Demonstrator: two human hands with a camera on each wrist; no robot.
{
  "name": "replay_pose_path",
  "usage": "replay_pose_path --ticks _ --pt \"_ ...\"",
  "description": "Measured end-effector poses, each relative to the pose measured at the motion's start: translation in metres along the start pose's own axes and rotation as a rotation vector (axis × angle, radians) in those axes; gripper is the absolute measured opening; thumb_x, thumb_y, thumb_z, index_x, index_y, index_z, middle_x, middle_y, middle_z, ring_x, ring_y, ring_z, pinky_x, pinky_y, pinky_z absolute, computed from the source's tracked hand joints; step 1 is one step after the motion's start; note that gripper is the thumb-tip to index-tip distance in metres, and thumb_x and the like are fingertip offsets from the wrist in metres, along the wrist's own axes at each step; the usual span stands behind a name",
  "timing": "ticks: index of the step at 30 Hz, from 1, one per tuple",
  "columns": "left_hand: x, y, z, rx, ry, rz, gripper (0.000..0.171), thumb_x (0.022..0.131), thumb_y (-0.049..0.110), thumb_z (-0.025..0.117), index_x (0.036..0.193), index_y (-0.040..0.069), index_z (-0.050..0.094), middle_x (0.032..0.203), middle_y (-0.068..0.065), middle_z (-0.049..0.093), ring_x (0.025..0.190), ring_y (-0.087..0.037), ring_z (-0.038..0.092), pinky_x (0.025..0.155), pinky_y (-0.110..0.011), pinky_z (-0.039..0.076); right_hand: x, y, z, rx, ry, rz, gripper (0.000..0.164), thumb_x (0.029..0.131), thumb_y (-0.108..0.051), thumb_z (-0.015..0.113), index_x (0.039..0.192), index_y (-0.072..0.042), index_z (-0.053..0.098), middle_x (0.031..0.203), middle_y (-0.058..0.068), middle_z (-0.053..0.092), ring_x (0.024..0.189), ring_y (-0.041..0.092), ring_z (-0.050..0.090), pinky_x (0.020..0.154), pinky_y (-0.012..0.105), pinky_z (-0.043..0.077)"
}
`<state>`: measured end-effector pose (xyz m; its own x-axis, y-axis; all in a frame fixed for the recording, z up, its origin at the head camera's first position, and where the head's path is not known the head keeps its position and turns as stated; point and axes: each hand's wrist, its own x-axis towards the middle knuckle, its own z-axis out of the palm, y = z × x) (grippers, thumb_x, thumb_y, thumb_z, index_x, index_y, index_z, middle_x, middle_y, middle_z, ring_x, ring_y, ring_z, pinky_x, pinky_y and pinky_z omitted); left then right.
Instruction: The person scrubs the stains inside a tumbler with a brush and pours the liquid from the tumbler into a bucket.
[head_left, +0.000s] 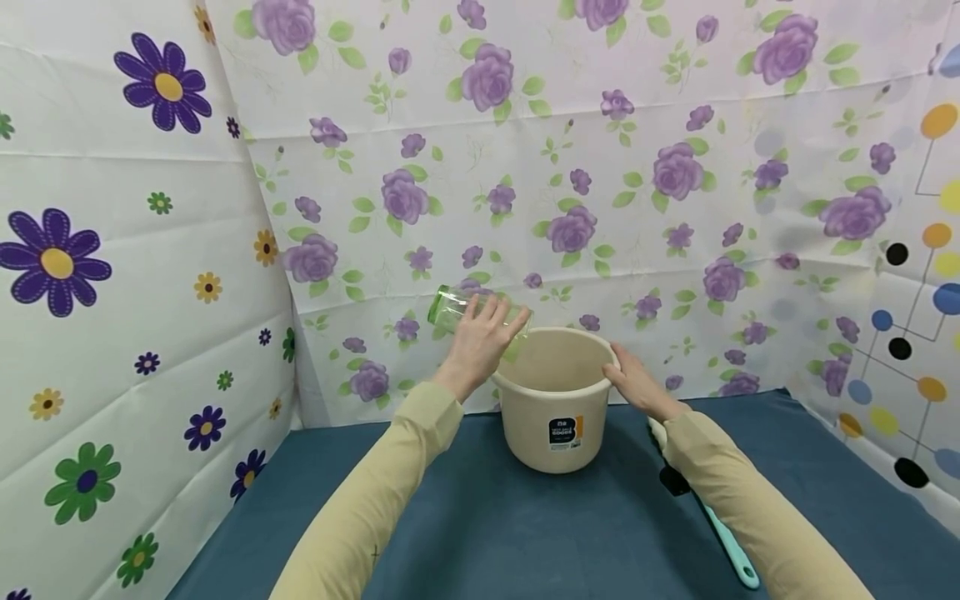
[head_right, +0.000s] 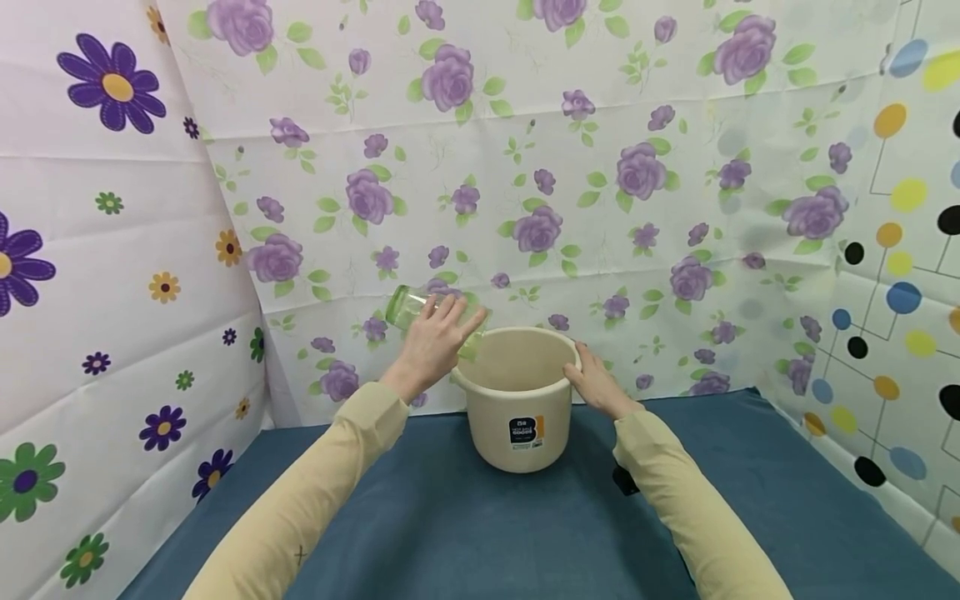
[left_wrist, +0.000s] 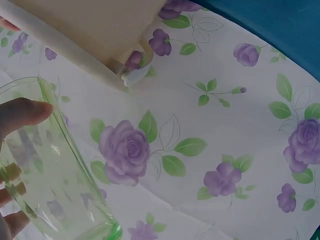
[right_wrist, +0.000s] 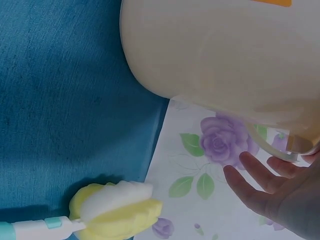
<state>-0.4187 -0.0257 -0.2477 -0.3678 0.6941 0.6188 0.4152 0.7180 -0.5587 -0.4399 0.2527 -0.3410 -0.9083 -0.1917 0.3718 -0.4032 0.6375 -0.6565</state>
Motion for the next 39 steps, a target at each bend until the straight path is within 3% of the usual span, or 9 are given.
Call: replay_pose_path --ticks 5,9,15,19,23,26,29,33,39 --pt "-0.001 0.002 -0.001 0.01 0.016 0.022 0.062 0.075 -0.007 0.066 0.129 0.017 0.051 0.122 -0.013 0.048 0.114 -0.029 0.042 0.096 -0.048 0.027 0.002 0.001 0.002 0.014 0.003 -0.027 0.058 0.093 -0.017 0.037 0.139 0.011 0.014 0.136 0.034 0.022 0.123 0.046 0.022 0.095 0.057 0.019" --pt "-0.002 0.004 -0.004 -0.059 0.028 -0.022 0.067 0.069 -0.001 0.072 0.13 0.016 0.049 0.122 -0.014 0.049 0.114 -0.03 0.043 0.095 -0.048 0.029 0.003 0.002 0.001 0.005 0.004 -0.031 0.057 0.094 -0.016 0.036 0.139 0.011 0.014 0.136 0.034 0.022 0.123 0.045 0.021 0.095 0.057 0.019" --pt "-0.006 0.003 -0.014 -0.207 0.049 -0.17 0.079 0.058 0.017 0.083 0.13 0.014 0.05 0.119 -0.015 0.051 0.108 -0.03 0.047 0.088 -0.046 0.039 0.002 0.0 0.001 0.004 0.008 -0.034 0.057 0.094 -0.017 0.036 0.139 0.011 0.014 0.136 0.034 0.021 0.123 0.045 0.021 0.095 0.057 0.018" --pt "-0.015 -0.001 -0.018 -0.337 0.072 -0.302 0.088 0.052 0.028 0.088 0.13 0.013 0.049 0.116 -0.015 0.052 0.1 -0.029 0.051 0.067 -0.039 0.05 0.001 -0.001 0.002 -0.006 0.0 -0.023 0.058 0.094 -0.02 0.036 0.139 0.011 0.013 0.137 0.034 0.02 0.124 0.045 0.018 0.096 0.057 0.017" --pt "-0.027 -0.006 -0.021 -0.479 0.068 -0.453 0.088 0.054 0.033 0.088 0.129 0.013 0.047 0.112 -0.013 0.053 0.088 -0.027 0.055 0.051 -0.035 0.048 0.0 -0.003 0.001 -0.004 -0.004 -0.012 0.059 0.094 -0.02 0.035 0.139 0.012 0.012 0.137 0.034 0.018 0.125 0.046 0.016 0.096 0.057 0.016" --pt "-0.038 -0.007 -0.021 -0.585 0.045 -0.562 0.087 0.056 0.036 0.086 0.129 0.011 0.047 0.107 -0.012 0.054 0.084 -0.026 0.055 0.056 -0.036 0.047 -0.001 -0.004 0.0 -0.002 -0.002 -0.014 0.059 0.094 -0.019 0.035 0.138 0.013 0.012 0.137 0.035 0.017 0.124 0.047 0.017 0.096 0.057 0.016" --pt "-0.051 -0.006 -0.019 -0.694 0.039 -0.643 0.086 0.058 0.037 0.085 0.13 0.008 0.046 0.108 -0.011 0.054 0.09 -0.025 0.054 0.066 -0.039 0.047 -0.001 -0.003 -0.001 -0.007 0.008 -0.02 0.059 0.094 -0.017 0.036 0.138 0.014 0.012 0.136 0.036 0.017 0.124 0.047 0.017 0.096 0.057 0.016" --pt "-0.066 -0.003 -0.016 -0.828 0.085 -0.701 0.085 0.06 0.035 0.084 0.13 0.006 0.045 0.11 -0.011 0.053 0.096 -0.024 0.051 0.073 -0.041 0.045 0.0 -0.002 0.0 -0.024 0.016 -0.027 0.059 0.094 -0.017 0.036 0.137 0.014 0.012 0.136 0.036 0.018 0.124 0.048 0.017 0.096 0.057 0.016" --pt "-0.082 -0.001 -0.014 -0.933 0.118 -0.774 0.078 0.061 0.037 0.083 0.12 0.005 0.045 0.102 -0.01 0.049 0.088 -0.023 0.049 0.068 -0.039 0.044 -0.001 -0.001 0.0 -0.01 0.006 -0.024 0.06 0.095 -0.021 0.035 0.138 0.013 0.011 0.137 0.036 0.017 0.124 0.047 0.017 0.096 0.057 0.016"
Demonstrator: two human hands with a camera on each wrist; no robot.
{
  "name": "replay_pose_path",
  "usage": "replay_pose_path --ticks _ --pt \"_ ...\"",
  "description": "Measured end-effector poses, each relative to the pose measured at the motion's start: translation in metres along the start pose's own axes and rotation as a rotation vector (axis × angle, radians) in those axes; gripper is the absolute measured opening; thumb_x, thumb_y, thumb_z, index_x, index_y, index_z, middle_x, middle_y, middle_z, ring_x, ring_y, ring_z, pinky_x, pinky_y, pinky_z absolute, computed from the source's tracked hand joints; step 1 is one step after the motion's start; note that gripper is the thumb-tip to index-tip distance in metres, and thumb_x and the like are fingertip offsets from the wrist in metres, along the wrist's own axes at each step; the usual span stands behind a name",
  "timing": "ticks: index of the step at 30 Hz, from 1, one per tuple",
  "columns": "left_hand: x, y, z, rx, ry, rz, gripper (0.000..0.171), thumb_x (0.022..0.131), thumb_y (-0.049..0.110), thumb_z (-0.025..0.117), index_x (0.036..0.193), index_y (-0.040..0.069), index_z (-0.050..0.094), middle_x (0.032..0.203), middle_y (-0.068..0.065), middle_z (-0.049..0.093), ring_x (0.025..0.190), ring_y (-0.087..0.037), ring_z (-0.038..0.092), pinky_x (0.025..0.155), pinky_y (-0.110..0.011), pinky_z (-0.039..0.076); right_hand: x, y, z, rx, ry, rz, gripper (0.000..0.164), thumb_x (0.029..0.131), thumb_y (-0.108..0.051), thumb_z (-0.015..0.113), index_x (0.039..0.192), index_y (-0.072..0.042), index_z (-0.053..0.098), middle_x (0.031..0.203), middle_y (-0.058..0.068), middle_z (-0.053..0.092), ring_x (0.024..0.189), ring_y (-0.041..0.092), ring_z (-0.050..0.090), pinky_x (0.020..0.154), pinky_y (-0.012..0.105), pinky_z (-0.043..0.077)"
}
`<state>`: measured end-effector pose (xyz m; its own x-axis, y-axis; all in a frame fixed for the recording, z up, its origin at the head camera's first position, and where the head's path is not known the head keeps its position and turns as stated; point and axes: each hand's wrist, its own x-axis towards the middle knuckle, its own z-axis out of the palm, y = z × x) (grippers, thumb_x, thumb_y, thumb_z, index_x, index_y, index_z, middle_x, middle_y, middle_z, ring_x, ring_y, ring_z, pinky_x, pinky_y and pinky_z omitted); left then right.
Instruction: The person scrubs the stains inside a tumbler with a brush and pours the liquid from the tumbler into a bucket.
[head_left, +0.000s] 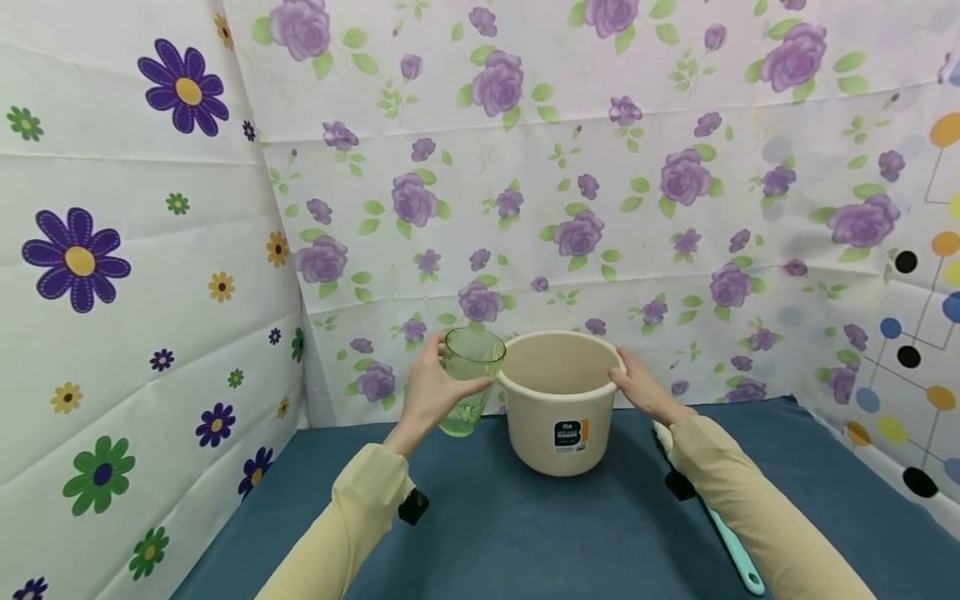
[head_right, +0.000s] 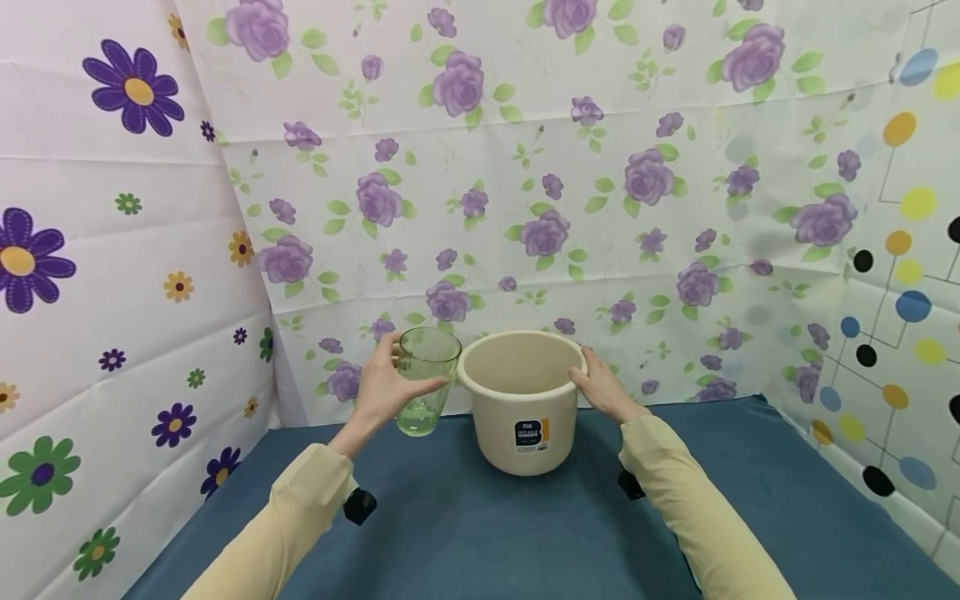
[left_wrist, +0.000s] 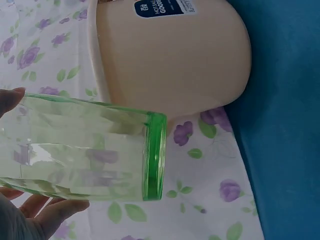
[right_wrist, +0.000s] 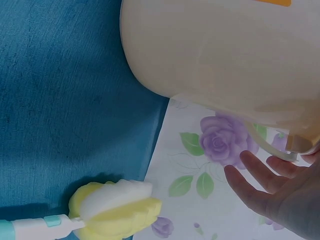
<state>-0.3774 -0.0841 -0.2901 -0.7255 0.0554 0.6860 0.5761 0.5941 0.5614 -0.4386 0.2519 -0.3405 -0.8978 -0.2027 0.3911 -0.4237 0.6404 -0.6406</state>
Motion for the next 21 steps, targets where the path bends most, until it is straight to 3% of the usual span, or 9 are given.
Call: replay_pose_path --ticks 4,9,21 --pt "-0.008 -0.009 0.002 -0.044 -0.018 -0.047 0.072 0.061 0.038 0.083 0.107 0.003 0.04 0.093 -0.009 0.043 0.079 -0.022 0.044 0.06 -0.036 0.041 -0.001 0.001 0.0 0.015 0.006 -0.014 0.059 0.095 -0.021 0.035 0.137 0.014 0.012 0.135 0.037 0.018 0.123 0.048 0.018 0.095 0.058 0.017" --pt "-0.022 -0.019 0.006 -0.101 -0.058 -0.056 0.07 0.061 0.035 0.084 0.099 0.004 0.035 0.087 -0.009 0.038 0.072 -0.022 0.041 0.057 -0.035 0.038 -0.001 0.002 0.001 0.024 0.004 -0.02 0.059 0.095 -0.021 0.035 0.137 0.014 0.012 0.135 0.037 0.02 0.123 0.048 0.02 0.095 0.057 0.018" --pt "-0.058 -0.037 0.023 -0.116 -0.16 -0.139 0.074 0.06 0.036 0.084 0.103 0.002 0.034 0.088 -0.008 0.039 0.074 -0.022 0.041 0.06 -0.036 0.037 0.001 0.0 -0.001 0.009 -0.012 0.002 0.06 0.095 -0.021 0.036 0.137 0.014 0.012 0.136 0.036 0.018 0.124 0.047 0.018 0.096 0.057 0.017"
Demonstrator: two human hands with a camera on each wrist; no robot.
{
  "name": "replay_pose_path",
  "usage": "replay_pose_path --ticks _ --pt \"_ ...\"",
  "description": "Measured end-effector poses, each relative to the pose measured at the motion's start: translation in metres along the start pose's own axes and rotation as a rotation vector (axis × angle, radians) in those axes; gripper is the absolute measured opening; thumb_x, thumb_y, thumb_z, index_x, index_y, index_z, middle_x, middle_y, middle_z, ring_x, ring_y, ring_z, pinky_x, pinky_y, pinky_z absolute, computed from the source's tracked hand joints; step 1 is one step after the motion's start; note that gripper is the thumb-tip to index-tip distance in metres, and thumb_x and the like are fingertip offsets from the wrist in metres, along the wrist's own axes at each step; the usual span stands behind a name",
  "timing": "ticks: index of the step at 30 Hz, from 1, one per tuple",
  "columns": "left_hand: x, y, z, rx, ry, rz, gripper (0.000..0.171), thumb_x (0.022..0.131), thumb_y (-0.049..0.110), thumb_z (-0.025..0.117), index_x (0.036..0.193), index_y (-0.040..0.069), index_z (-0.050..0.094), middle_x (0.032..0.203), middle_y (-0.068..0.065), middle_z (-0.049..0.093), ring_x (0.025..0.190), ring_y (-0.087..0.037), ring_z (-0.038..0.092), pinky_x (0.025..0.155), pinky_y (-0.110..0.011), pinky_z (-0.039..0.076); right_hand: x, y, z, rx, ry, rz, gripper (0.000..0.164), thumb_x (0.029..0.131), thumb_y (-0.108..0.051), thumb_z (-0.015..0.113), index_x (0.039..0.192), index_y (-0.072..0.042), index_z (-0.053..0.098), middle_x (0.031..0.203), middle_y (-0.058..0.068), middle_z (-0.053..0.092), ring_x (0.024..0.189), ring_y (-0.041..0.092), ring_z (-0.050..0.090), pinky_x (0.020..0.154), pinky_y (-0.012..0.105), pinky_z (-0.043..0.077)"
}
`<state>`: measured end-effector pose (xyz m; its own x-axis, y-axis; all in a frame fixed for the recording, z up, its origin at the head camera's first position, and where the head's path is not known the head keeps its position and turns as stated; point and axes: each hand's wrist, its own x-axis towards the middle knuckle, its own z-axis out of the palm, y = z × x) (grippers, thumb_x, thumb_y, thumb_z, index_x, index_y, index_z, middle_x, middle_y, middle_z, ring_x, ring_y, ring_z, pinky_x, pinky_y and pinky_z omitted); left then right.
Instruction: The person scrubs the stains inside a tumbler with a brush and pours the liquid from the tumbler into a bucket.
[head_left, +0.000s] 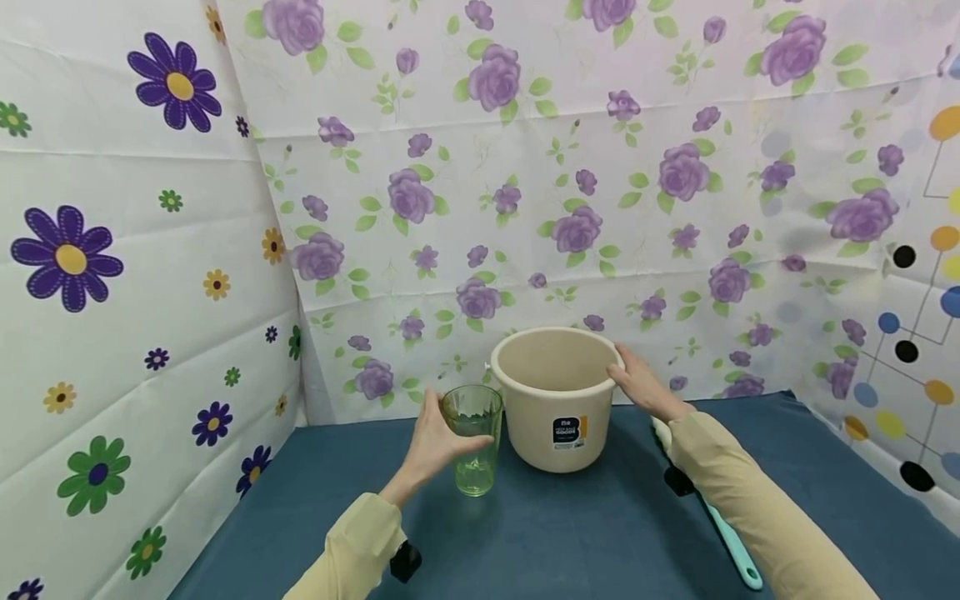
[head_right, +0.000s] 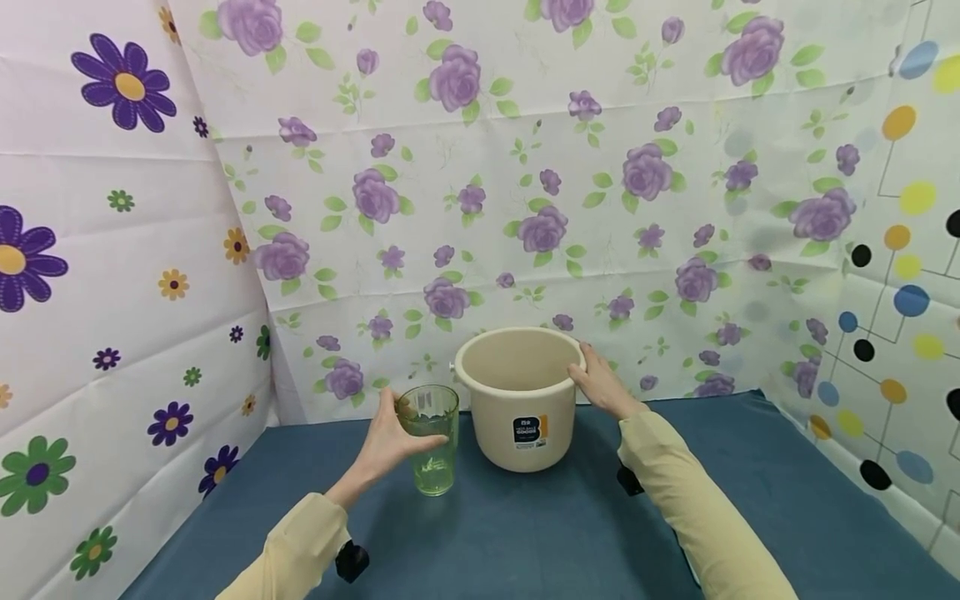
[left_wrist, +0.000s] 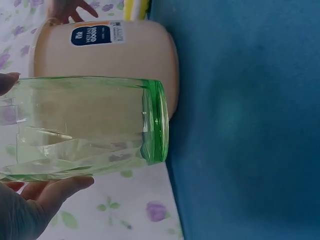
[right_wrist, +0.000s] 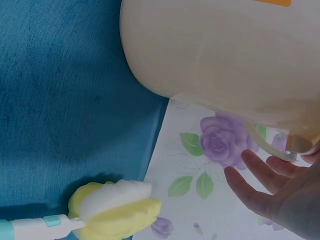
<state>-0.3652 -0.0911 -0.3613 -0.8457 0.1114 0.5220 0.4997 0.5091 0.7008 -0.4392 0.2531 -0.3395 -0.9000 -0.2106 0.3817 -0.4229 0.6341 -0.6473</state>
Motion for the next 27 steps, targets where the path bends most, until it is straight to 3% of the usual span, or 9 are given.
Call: replay_pose_path --ticks 4,10,27 --pt "-0.009 -0.007 0.006 -0.011 -0.029 -0.028 0.074 0.06 0.037 0.084 0.102 0.002 0.034 0.087 -0.009 0.038 0.071 -0.022 0.04 0.058 -0.037 0.036 0.0 0.0 0.001 -0.001 -0.002 -0.001 0.06 0.095 -0.021 0.035 0.137 0.014 0.012 0.135 0.037 0.019 0.123 0.047 0.02 0.096 0.057 0.018" --pt "-0.019 -0.016 0.013 -0.038 -0.061 -0.01 0.072 0.06 0.034 0.085 0.1 0.003 0.034 0.091 -0.012 0.043 0.074 -0.021 0.043 0.061 -0.035 0.04 0.0 0.0 0.003 0.016 0.005 0.0 0.059 0.095 -0.019 0.036 0.138 0.013 0.013 0.135 0.036 0.021 0.123 0.046 0.02 0.096 0.056 0.018" --pt "-0.027 -0.033 0.016 -0.104 -0.175 -0.047 0.074 0.063 0.037 0.083 0.102 0.004 0.029 0.101 -0.012 0.041 0.083 -0.022 0.043 0.068 -0.037 0.04 0.003 0.0 0.006 0.029 -0.012 -0.009 0.059 0.095 -0.02 0.036 0.138 0.013 0.012 0.137 0.035 0.018 0.125 0.045 0.018 0.097 0.056 0.017"
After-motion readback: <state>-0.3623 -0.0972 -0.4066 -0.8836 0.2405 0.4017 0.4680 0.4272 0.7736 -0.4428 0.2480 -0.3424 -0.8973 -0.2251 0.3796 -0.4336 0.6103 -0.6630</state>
